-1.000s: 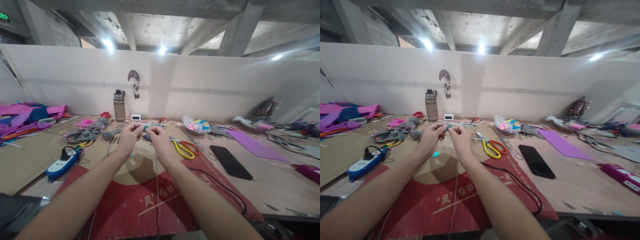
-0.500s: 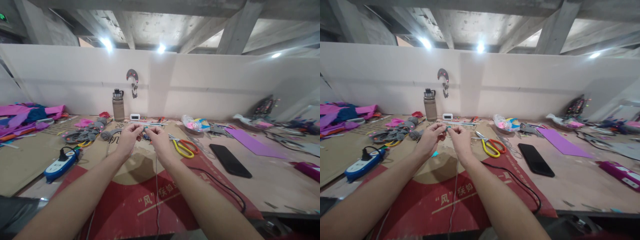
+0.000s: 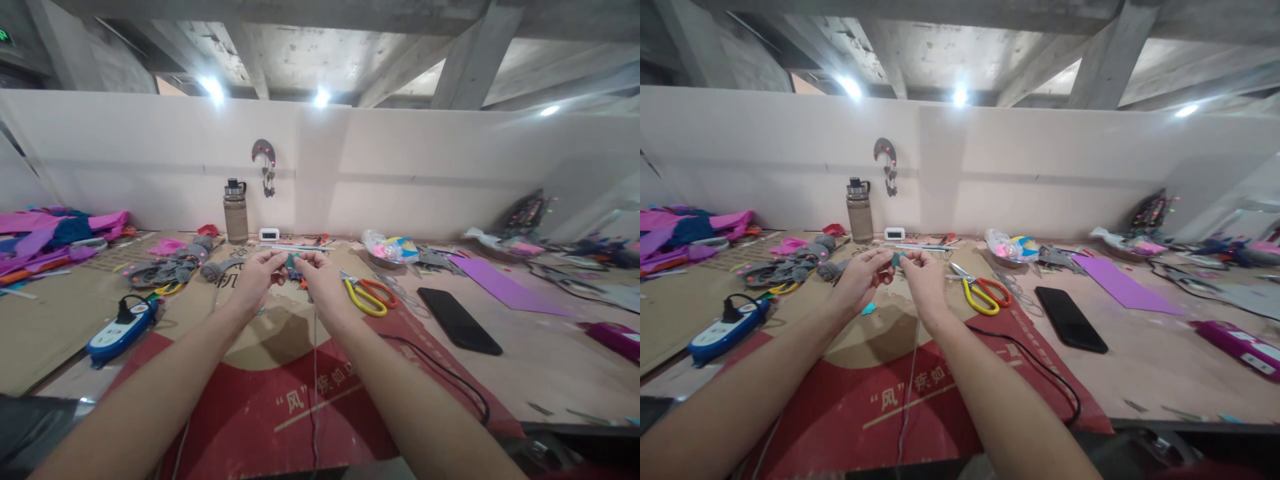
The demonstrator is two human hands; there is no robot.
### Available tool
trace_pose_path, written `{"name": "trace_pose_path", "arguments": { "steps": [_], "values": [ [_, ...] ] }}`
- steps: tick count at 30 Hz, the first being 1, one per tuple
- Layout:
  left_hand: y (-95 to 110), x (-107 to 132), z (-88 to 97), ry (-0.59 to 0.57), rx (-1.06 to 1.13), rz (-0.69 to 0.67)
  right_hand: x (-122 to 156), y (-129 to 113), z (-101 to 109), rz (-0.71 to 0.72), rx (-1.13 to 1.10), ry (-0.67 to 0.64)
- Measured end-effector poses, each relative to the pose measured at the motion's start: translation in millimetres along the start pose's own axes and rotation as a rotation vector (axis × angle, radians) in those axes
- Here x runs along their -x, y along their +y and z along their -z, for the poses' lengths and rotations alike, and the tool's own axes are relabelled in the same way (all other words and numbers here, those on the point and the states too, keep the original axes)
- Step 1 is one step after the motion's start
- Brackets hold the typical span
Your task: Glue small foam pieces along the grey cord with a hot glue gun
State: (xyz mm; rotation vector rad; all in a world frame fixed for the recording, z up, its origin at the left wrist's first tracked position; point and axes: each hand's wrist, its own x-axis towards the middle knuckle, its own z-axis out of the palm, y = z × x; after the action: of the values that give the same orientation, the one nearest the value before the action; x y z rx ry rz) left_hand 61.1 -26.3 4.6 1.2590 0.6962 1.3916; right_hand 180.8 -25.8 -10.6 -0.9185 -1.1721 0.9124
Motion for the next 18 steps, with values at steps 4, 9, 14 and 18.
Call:
{"name": "trace_pose_path", "arguments": {
  "steps": [4, 9, 14, 18],
  "values": [
    [-0.3, 0.2, -0.1, -0.024, 0.069, 0.029, -1.2, 1.5, 3.3, -0.03, -0.055, -0.004],
    [-3.3, -0.4, 0.6, -0.045, 0.02, 0.046, -1.0, 0.1, 4.5, -0.086, -0.076, 0.018],
    [-5.4, -0.9, 0.8, -0.037, -0.04, 0.048, 2.0, -2.1, 4.1, -0.087, -0.082, 0.003],
    [-5.3, -1.0, 2.6, -0.031, -0.114, 0.044, 7.5, -6.1, 3.3, -0.099, -0.05, -0.007]
  ]
}}
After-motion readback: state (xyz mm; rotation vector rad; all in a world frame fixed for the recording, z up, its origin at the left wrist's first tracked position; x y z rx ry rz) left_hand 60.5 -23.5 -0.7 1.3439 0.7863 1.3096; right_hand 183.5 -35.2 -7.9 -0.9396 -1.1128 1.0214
